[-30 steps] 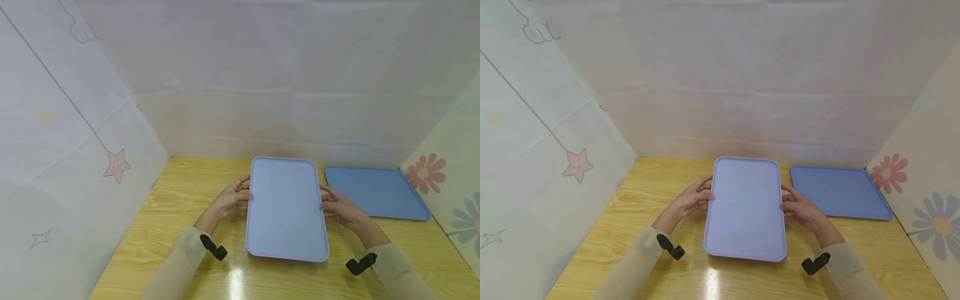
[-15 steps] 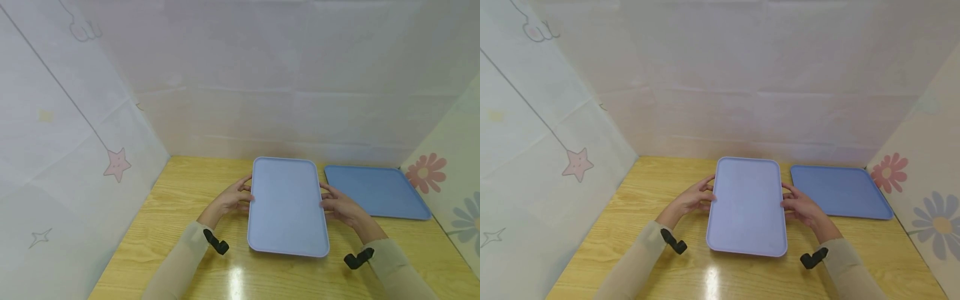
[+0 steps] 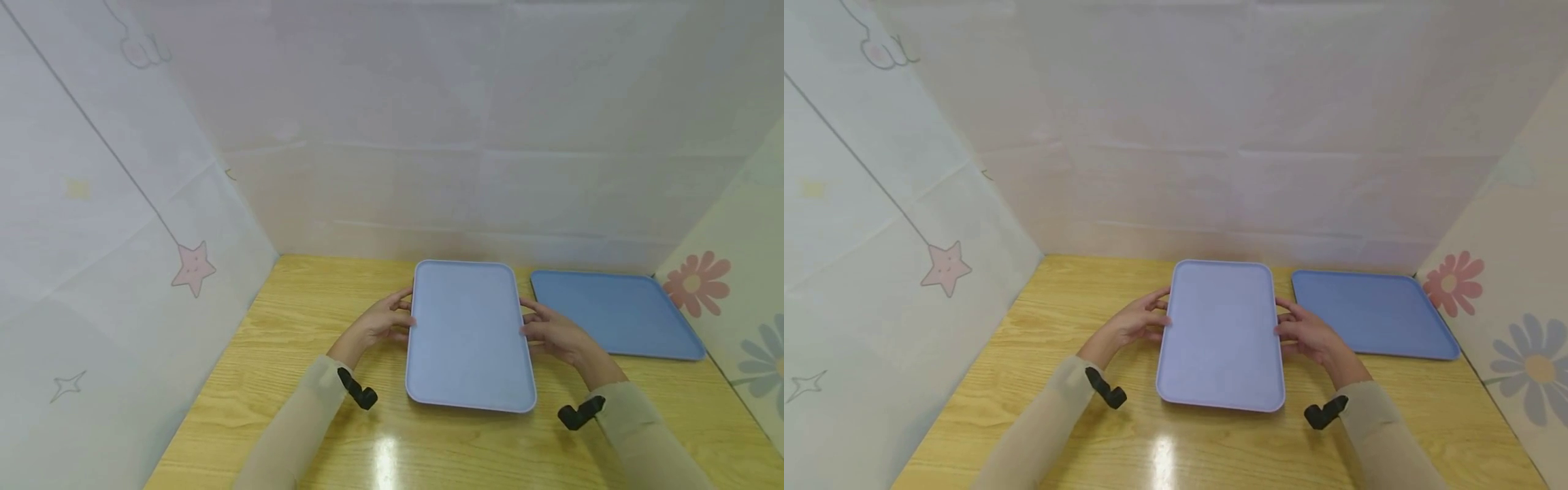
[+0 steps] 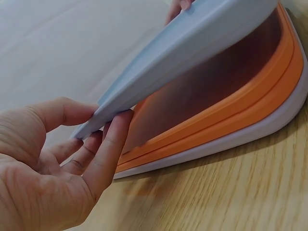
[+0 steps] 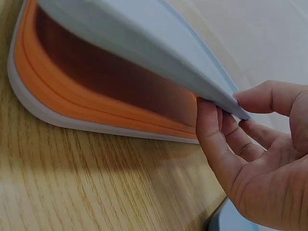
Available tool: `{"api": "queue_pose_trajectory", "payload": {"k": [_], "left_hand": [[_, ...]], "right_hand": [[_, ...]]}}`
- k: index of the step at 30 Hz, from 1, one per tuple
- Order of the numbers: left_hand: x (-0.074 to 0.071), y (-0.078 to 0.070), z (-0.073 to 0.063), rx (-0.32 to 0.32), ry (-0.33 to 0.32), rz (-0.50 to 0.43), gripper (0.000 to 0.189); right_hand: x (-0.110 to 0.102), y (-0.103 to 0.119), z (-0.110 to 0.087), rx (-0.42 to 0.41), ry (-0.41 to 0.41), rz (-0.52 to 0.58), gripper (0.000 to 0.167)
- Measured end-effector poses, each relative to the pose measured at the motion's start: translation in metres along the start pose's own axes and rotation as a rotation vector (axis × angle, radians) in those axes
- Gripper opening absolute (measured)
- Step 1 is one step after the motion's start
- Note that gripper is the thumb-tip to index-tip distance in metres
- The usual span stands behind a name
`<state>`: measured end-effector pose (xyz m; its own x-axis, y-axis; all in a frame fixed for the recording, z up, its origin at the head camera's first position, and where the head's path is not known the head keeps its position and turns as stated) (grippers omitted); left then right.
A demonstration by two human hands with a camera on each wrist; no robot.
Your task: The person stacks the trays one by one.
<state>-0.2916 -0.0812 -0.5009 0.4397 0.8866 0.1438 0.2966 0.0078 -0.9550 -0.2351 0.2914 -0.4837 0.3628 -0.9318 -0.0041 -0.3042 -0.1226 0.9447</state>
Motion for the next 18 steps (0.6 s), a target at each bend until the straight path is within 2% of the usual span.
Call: {"api": "queue_pose_trajectory", "payload": {"k": [14, 18], "left_hand": [[0.005, 0.004, 0.016, -0.02, -0.025, 0.029, 0.084], [0.006, 0.004, 0.018, -0.03, -0.043, 0.038, 0.083]], "right_hand": [[-0.011, -0.013, 0.012, 0.019, -0.037, -0.005, 0.088], [-0.01, -0.014, 0.016, 0.016, -0.047, -0.042, 0.086]]}}
Point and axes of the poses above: each hand's wrist, its own z-axis towards the middle knuckle, its own x-axis out of the palm, y = z × x, the point moved 2 cm from there along z, towards the middle knuckle, and after that the axes turned 1 degree about x, right-handed, at the moved point
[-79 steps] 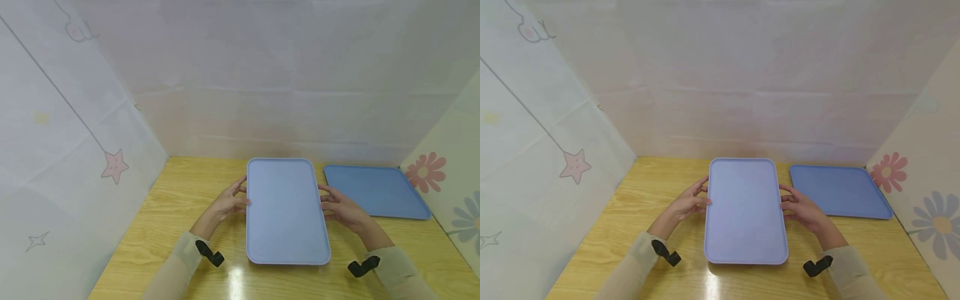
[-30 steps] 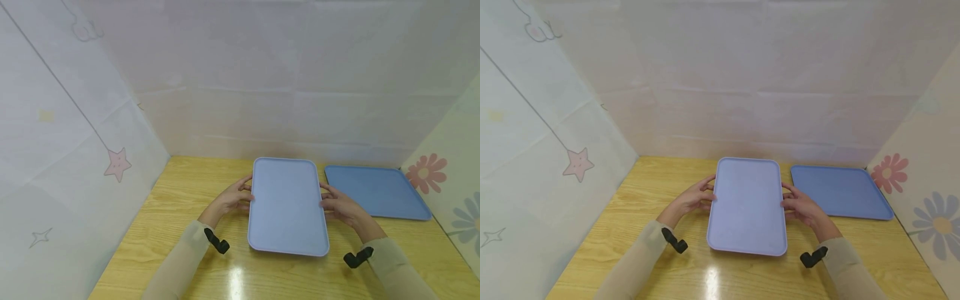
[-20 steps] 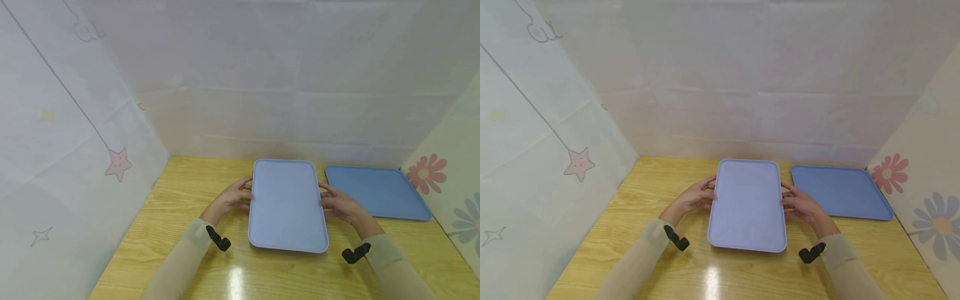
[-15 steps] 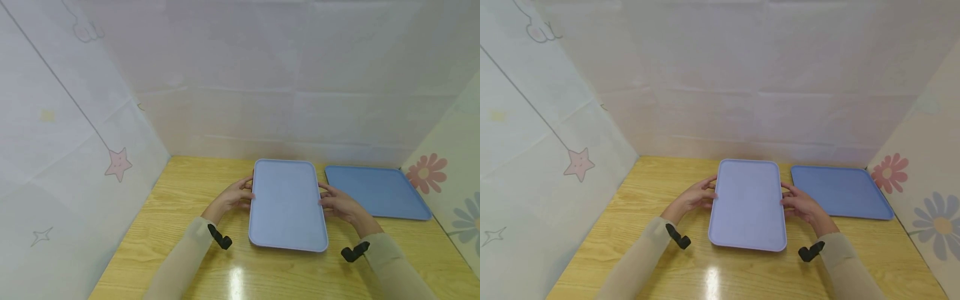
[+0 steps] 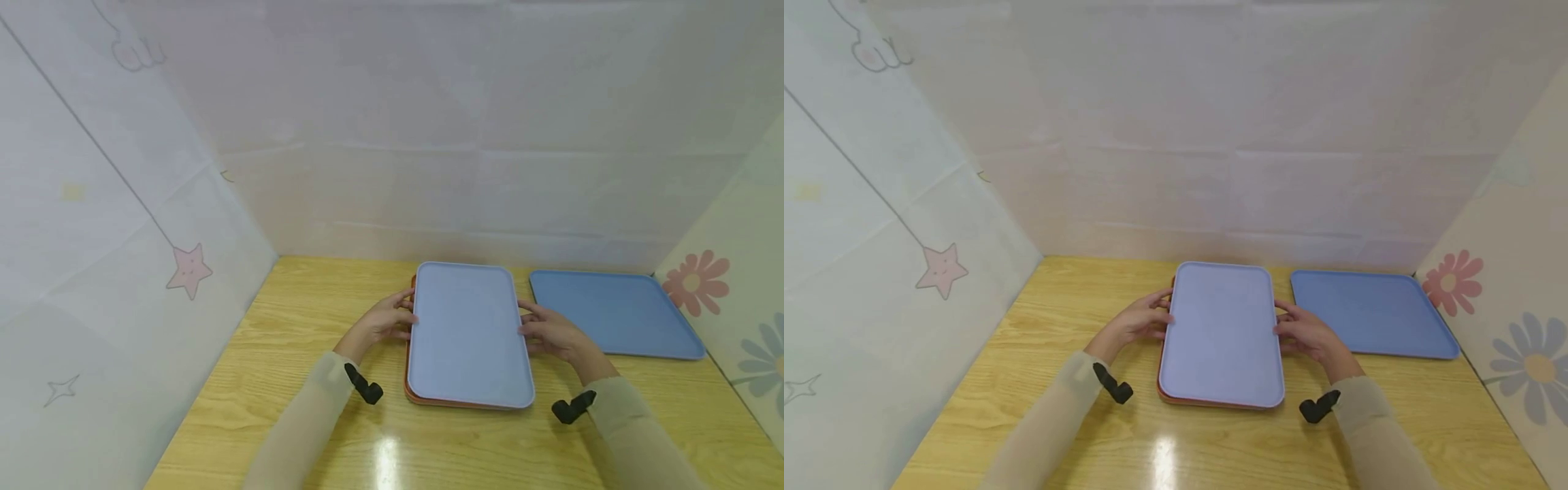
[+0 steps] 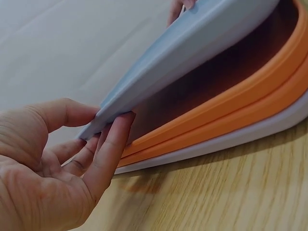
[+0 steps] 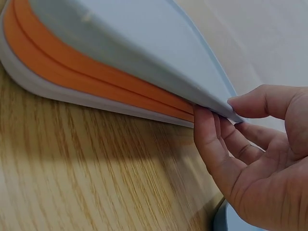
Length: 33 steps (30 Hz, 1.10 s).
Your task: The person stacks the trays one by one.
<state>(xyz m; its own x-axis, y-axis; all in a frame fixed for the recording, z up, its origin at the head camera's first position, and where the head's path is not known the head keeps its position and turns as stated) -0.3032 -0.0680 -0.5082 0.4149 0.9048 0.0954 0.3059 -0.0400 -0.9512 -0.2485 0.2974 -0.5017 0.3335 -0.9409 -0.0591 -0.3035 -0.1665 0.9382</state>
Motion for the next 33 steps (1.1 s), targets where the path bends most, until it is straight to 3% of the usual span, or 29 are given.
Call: {"api": "queue_pose_trajectory", "payload": {"k": [20, 25, 33], "left_hand": [[-0.01, 0.005, 0.0, -0.006, -0.017, 0.055, 0.082], [-0.012, 0.007, -0.001, -0.017, -0.014, 0.096, 0.082], [-0.011, 0.007, -0.001, -0.057, 0.014, 0.085, 0.083]], "right_hand": [[0.008, 0.0, 0.012, 0.005, -0.046, -0.129, 0.079], [0.01, 0.002, 0.013, 0.027, -0.056, -0.138, 0.08], [0.013, 0.002, 0.014, 0.074, -0.068, -0.117, 0.083]]}}
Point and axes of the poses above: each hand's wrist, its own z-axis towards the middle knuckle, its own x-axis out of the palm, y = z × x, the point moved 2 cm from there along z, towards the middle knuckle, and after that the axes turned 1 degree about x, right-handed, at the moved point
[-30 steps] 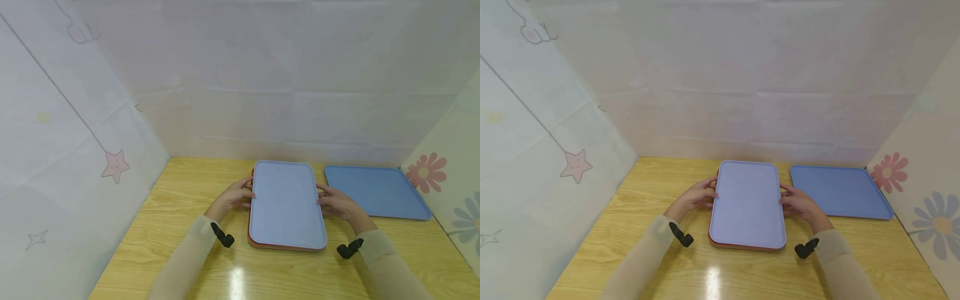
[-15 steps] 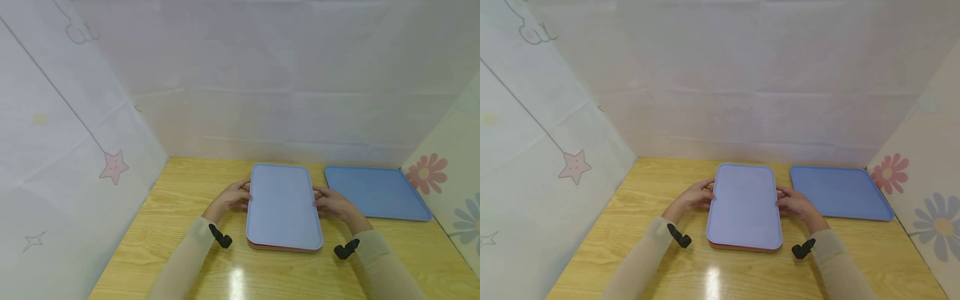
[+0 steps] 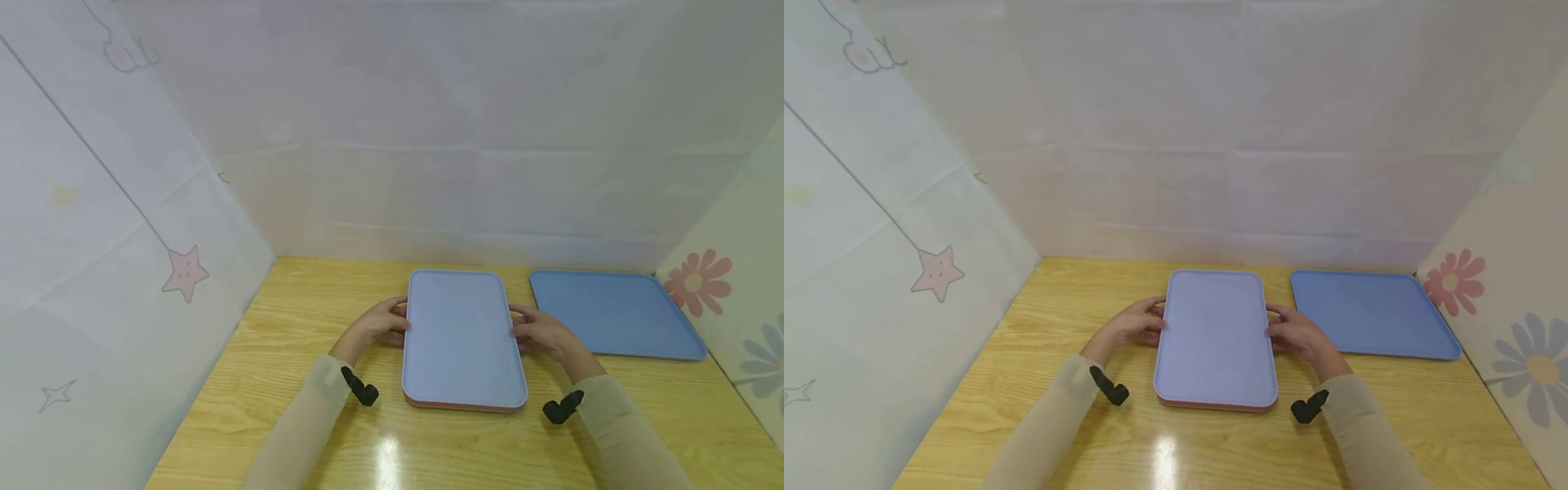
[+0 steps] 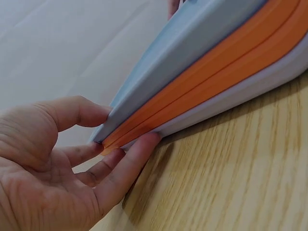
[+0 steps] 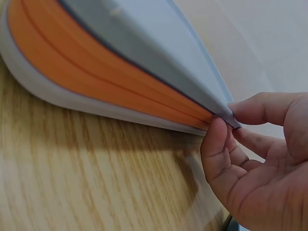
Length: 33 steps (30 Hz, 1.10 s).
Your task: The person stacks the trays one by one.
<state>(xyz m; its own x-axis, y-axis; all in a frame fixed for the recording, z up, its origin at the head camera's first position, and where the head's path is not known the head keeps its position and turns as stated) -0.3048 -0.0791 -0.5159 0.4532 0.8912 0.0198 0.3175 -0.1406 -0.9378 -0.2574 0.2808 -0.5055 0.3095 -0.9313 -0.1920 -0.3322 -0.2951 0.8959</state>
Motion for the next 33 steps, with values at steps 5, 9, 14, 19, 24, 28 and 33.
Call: {"api": "queue_pose_trajectory", "payload": {"k": [5, 9, 14, 19, 24, 28, 33], "left_hand": [[0.0, 0.0, 0.0, -0.017, 0.022, 0.002, 0.084], [0.001, 0.0, -0.001, -0.019, 0.039, 0.001, 0.086], [0.0, 0.001, -0.001, -0.012, 0.05, -0.003, 0.085], [0.0, 0.002, -0.002, -0.007, 0.059, -0.003, 0.084], [-0.001, 0.002, -0.001, -0.009, 0.071, 0.004, 0.085], [-0.001, 0.003, -0.001, -0.008, 0.071, 0.006, 0.084], [-0.002, 0.003, -0.001, -0.009, 0.071, 0.005, 0.083]], "right_hand": [[0.0, -0.003, 0.0, 0.008, 0.007, 0.025, 0.084], [-0.001, -0.003, -0.004, -0.012, 0.014, 0.008, 0.08], [-0.013, -0.001, -0.014, -0.063, 0.018, -0.033, 0.071], [-0.039, -0.004, -0.027, -0.059, -0.045, 0.003, 0.065], [-0.069, -0.011, -0.044, -0.018, -0.151, 0.016, 0.069], [-0.095, -0.022, -0.057, 0.022, -0.199, 0.04, 0.074], [-0.124, -0.036, -0.073, 0.027, -0.245, 0.085, 0.08]]}}
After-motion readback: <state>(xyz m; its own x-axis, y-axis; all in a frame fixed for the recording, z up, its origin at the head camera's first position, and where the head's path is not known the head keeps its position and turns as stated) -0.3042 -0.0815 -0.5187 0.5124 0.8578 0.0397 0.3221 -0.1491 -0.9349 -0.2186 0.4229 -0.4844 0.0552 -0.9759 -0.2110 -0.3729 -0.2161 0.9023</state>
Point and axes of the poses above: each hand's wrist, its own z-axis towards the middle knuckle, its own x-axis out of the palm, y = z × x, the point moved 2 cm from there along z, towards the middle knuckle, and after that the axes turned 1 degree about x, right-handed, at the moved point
